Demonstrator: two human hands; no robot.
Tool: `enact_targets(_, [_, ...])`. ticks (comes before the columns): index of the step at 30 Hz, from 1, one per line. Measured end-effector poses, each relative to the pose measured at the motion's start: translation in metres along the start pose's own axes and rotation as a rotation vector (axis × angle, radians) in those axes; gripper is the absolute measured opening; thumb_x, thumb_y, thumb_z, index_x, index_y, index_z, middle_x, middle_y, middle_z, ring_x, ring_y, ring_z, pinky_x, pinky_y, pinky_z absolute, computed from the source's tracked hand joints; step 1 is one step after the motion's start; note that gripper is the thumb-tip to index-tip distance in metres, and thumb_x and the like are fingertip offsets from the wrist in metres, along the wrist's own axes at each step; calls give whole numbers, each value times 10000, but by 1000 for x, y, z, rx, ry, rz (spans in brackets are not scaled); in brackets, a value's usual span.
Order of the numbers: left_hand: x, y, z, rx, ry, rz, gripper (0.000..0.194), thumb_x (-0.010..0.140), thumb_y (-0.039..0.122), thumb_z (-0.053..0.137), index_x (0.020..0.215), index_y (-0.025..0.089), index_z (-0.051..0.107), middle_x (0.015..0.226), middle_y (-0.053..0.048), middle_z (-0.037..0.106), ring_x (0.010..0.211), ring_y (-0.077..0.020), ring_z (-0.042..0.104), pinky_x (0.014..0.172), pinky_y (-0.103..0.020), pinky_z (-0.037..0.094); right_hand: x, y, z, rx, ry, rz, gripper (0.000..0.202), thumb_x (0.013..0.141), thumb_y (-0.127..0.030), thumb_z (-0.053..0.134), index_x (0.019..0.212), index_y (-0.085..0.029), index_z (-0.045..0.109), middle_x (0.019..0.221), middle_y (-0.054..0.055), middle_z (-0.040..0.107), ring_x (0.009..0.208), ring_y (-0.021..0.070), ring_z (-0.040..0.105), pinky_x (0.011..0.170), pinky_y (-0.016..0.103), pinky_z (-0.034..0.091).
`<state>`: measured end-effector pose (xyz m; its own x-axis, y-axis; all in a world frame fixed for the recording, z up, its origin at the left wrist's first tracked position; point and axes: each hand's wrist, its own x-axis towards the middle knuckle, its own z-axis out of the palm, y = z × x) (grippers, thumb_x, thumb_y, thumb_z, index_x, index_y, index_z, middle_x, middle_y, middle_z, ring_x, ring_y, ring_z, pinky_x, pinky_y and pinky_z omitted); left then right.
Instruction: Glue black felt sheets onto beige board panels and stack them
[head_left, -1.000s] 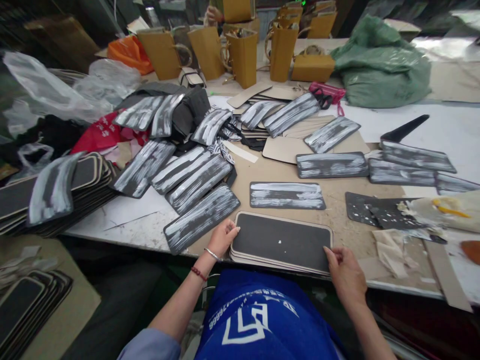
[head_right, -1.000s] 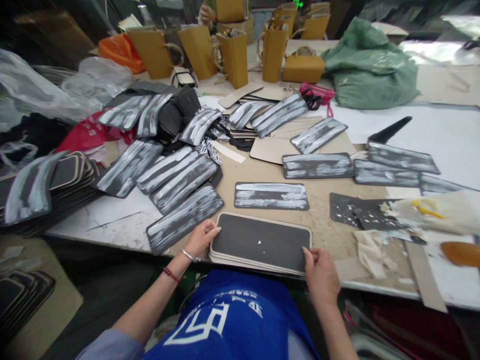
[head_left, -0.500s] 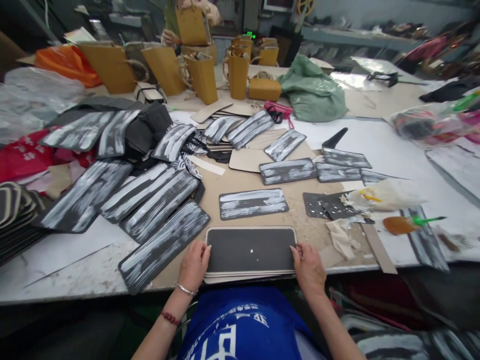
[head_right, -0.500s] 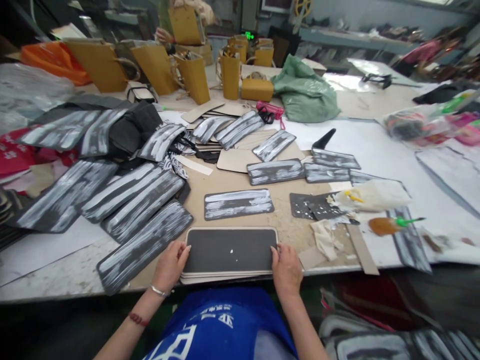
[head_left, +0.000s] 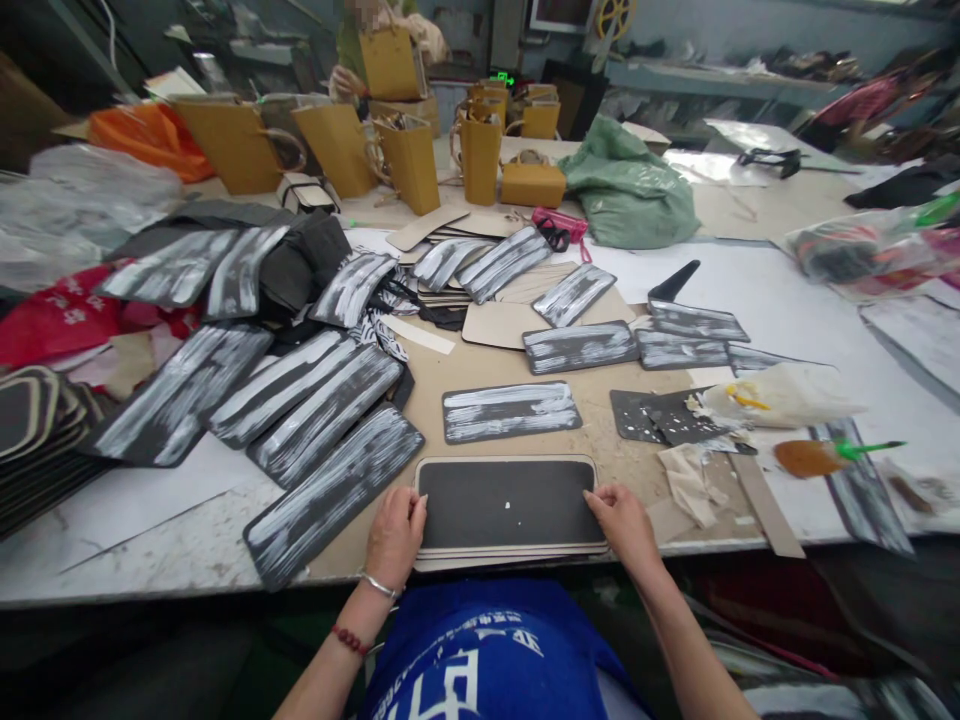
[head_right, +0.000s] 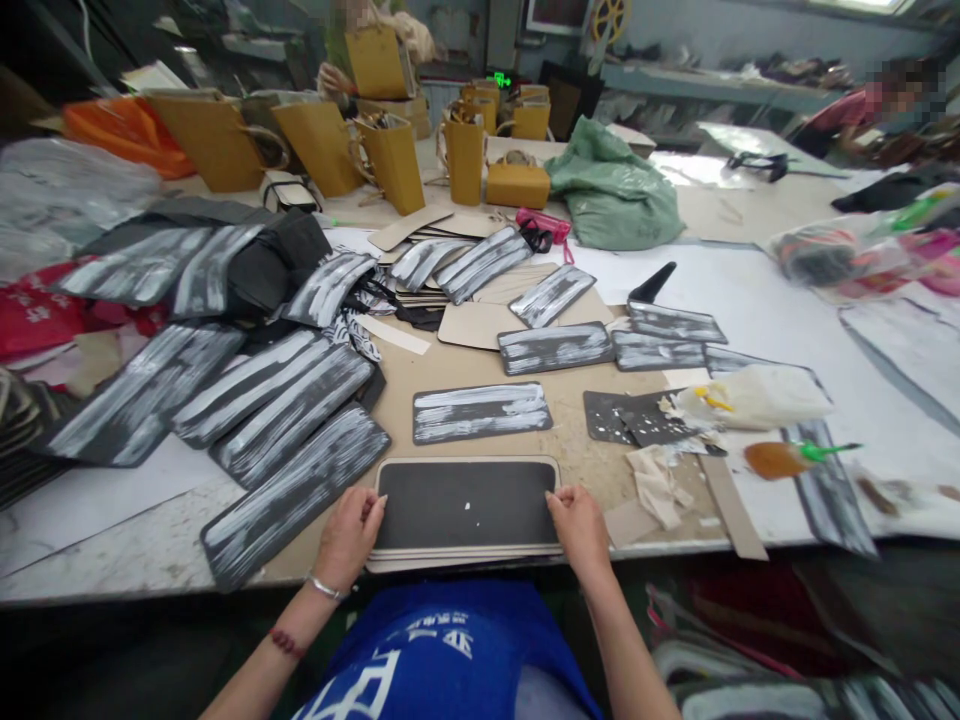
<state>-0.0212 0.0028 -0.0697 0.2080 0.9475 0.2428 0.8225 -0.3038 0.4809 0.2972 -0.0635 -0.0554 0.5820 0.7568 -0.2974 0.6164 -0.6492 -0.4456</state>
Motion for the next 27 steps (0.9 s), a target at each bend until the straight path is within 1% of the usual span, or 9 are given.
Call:
enact_targets(3, [-1,2,0,96,32,80,192,855,202,382,668,213,426,647,-18,473,630,-170,476,595,-294,432,-8,-2,4,-145,168,-219,165,767,-334,451,651,-218,466,674,51,553,714,215,520,642,313,371])
enact_targets(5, [-2,4,1,183,50,134,197,858,177,376,674,205,441,655,-31,478,652,-180,472,621,-306,434,-14,-1,8,-233,287,-369,161,800,-321,399,676,-222,428,681,53,522,705,215,499,645,320,369])
enact_targets(6, [-3,5,1,223,55,156,198,858,167,376,678,200,450,660,-36,482,660,-184,470,630,-311,433,-16,0,9,-253,318,-413,161,818,-318,372,695,-223,415,676,48,507,689,210,494,638,317,368])
enact_targets(8, [-4,7,1,283,57,187,194,857,151,381,686,191,464,666,-43,488,667,-188,467,635,-315,429,-18,2,13,-268,345,-448,162,847,-318,333,737,-220,400,662,38,490,652,200,493,613,306,365])
enact_targets(11, [-5,7,2,303,53,200,185,858,143,384,698,183,467,676,-45,493,672,-187,469,635,-316,427,-18,4,14,-279,359,-422,158,863,-323,314,782,-211,391,646,31,490,608,193,506,572,295,351])
enact_targets(14, [-5,6,3,231,52,177,183,864,149,365,709,188,454,683,-39,490,676,-181,476,639,-316,434,-17,1,11,-284,331,-354,145,861,-323,327,794,-209,385,627,19,492,568,183,509,537,285,327])
enact_targets(20, [1,2,1,-29,10,18,175,829,181,390,659,221,400,662,-15,470,643,-166,477,610,-303,440,-16,-8,3,-301,210,-261,129,841,-306,371,741,-225,356,641,3,485,622,179,522,559,283,324])
enact_targets(24, [4,2,-2,-107,-34,-82,175,801,211,418,627,225,395,646,-5,465,615,-159,479,589,-297,434,-15,-12,1,-339,164,-206,132,833,-298,384,723,-225,372,671,3,488,633,169,513,566,283,319])
enact_targets(27, [5,3,-3,-141,-46,-118,183,802,233,419,620,225,396,637,-3,462,612,-162,484,595,-299,434,-14,-14,-1,-351,124,-167,133,837,-297,389,727,-221,384,675,1,494,627,164,512,568,281,315])
